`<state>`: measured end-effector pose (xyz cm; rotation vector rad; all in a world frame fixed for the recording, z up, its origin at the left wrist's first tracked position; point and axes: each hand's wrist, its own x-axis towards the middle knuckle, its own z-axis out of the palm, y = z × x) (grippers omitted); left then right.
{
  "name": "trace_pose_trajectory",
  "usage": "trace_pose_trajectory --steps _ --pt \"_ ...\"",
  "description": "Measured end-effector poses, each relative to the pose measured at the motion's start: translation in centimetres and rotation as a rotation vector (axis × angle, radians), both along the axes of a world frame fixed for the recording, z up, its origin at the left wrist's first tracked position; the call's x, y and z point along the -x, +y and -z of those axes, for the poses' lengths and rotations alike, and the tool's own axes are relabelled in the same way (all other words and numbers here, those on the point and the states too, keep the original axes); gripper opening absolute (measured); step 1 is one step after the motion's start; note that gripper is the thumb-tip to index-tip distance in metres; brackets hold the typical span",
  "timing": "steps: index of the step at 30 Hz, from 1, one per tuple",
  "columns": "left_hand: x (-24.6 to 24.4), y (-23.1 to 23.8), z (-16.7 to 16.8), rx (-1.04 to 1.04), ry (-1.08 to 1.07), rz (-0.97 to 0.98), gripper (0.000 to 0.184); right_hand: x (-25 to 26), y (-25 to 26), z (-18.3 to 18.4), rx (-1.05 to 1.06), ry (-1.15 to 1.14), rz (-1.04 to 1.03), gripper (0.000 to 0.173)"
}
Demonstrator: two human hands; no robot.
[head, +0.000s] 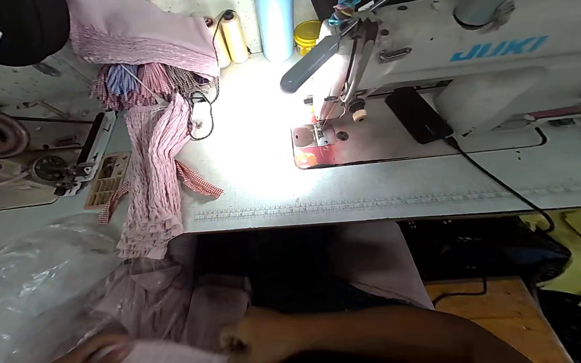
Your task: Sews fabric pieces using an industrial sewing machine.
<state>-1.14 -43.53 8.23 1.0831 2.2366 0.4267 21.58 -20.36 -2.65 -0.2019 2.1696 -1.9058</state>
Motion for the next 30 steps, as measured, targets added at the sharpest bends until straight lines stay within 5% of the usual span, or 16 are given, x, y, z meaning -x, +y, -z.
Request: trace_pose_trajectory --steps 4,9,12,16,18,21,24,27,30 --pt "-0.1 4.1 15.2 0.013 0.102 0.027 0.022 0.5 2.3 4.9 -0.292 -0.289 -0.035 0.025" --pt "-3.0 8.7 22.3 0.107 0.351 0.114 0.019 -1.6 6.2 4.8 -0.536 -0.399 0.077 0.028" --pt "-4.4 12.0 19.7 0.010 0.187 0.190 0.020 -4.2 10.4 2.9 -0.737 -0.569 0.219 0.035" --pt "-4.7 16.9 10.8 -0.144 -0.294 0.507 0.020 -8.5 15.4 5.8 -0.764 -0.734 0.583 0.045" --pt "-3.3 19.3 6.7 -0.366 -0.243 0.559 0.023 -10.3 16.9 6.9 -0.727 -0.758 0.614 0.048" --pt "0.9 23.7 0.6 -0.498 0.129 0.282 0.023 -10.9 17.6 7.1 -0.722 -0.764 0.645 0.051" --pt "7.0 28.6 -1.0 -0.482 0.418 -0.023 0.029 -10.6 17.5 7.4 -0.689 -0.772 0.664 0.051" --pt "12.2 31.8 0.6 -0.371 0.438 -0.264 0.045 -11.1 17.5 9.1 -0.694 -0.723 0.711 0.053" --pt "14.1 31.7 1.8 -0.429 0.320 -0.428 0.042 -11.4 17.6 7.4 -0.741 -0.683 0.799 0.052"
